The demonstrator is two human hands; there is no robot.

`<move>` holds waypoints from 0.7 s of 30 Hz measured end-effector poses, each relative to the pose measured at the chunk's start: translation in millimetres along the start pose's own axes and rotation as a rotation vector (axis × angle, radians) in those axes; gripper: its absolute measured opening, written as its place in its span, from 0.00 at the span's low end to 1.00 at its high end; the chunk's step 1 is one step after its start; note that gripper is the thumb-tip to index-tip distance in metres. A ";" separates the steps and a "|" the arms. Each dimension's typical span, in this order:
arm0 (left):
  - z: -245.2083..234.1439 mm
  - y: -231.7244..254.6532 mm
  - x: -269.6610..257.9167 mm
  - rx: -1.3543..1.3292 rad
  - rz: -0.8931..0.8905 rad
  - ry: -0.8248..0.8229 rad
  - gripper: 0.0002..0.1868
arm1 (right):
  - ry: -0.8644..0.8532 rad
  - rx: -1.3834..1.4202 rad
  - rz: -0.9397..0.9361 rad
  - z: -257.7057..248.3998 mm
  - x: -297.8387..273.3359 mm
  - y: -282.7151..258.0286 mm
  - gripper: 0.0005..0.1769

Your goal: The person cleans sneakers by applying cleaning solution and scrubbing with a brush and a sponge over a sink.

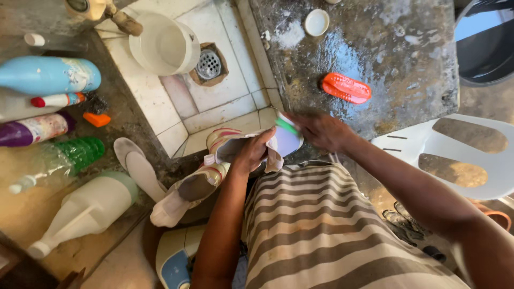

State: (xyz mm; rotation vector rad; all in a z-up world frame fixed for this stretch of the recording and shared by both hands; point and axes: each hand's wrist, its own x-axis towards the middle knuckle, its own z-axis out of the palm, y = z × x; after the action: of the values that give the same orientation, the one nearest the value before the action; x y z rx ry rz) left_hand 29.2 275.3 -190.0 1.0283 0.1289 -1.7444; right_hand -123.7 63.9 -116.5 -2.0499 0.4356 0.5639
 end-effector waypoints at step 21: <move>9.7 18.6 -9.6 -0.022 -0.020 -0.112 0.23 | -0.011 -0.059 0.063 -8.9 27.0 -24.5 0.32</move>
State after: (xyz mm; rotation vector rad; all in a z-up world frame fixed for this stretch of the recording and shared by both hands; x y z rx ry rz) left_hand 39.6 268.9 -170.3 0.9139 0.0870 -1.8106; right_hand -86.7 66.3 -110.2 -2.0945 0.4837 0.6321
